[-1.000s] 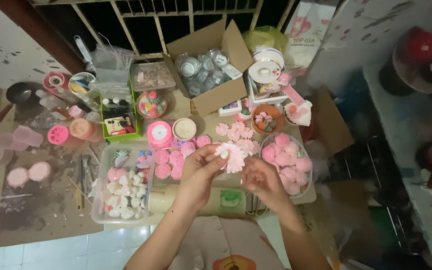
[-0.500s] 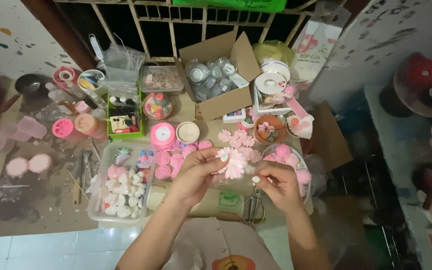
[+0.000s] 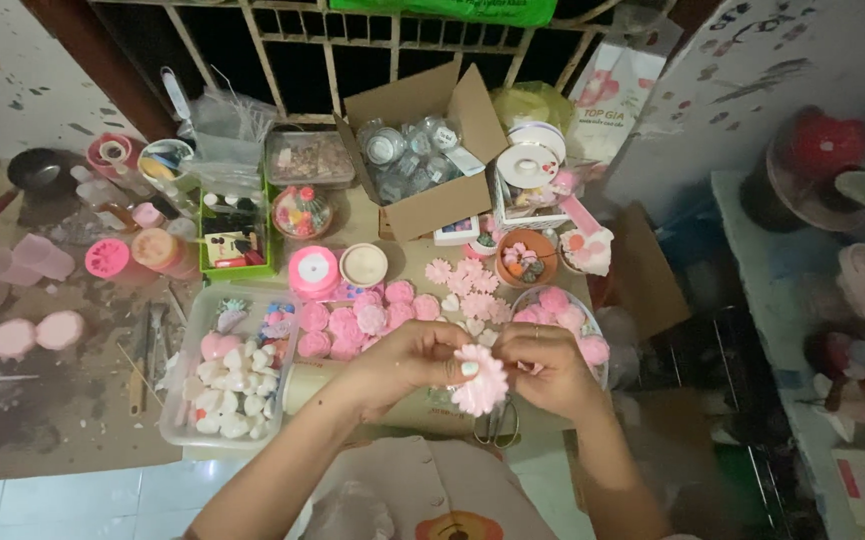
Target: The person trims and handles small, flower-shaped wax items by hand and with shears at a workstation.
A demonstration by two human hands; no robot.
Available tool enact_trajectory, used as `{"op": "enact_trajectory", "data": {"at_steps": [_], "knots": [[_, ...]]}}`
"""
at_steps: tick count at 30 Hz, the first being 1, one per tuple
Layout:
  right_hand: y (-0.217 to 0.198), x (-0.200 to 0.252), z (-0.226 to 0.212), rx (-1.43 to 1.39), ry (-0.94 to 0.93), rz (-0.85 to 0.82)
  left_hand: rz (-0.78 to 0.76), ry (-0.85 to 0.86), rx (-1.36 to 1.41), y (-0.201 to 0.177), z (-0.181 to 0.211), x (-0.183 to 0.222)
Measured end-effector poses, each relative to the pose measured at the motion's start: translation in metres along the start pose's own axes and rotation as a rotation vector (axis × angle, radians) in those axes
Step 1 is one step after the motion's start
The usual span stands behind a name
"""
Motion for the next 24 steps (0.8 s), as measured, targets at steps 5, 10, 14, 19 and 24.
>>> {"op": "enact_trajectory", "data": {"at_steps": [5,10,14,19,24], "knots": [[0.007,0.005,-0.013,0.080,-0.033,0.029,-0.051,-0.122,-0.065,0.001,0.008,0.004],[0.009,0.004,-0.028,0.176,-0.172,0.134,-0.118,-0.207,0.017,0.003,0.003,0.005],[0.008,0.005,-0.037,0.221,-0.195,0.213,-0.111,-0.179,0.129,0.013,0.000,0.007],[0.012,0.012,-0.039,0.258,-0.261,0.284,-0.090,-0.153,0.188,0.029,0.009,0.012],[0.010,0.018,-0.055,0.276,-0.108,0.220,-0.149,-0.231,0.308,0.026,-0.008,0.014]]}}
Point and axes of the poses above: each hand's wrist, its own x-axis away from the middle knuckle, its own y-axis out of the palm, z = x × y, the point moved 1 cm from there along -x, towards the middle knuckle, and after that the axes turned 9 degrees about -z, right-handed, at the moved point
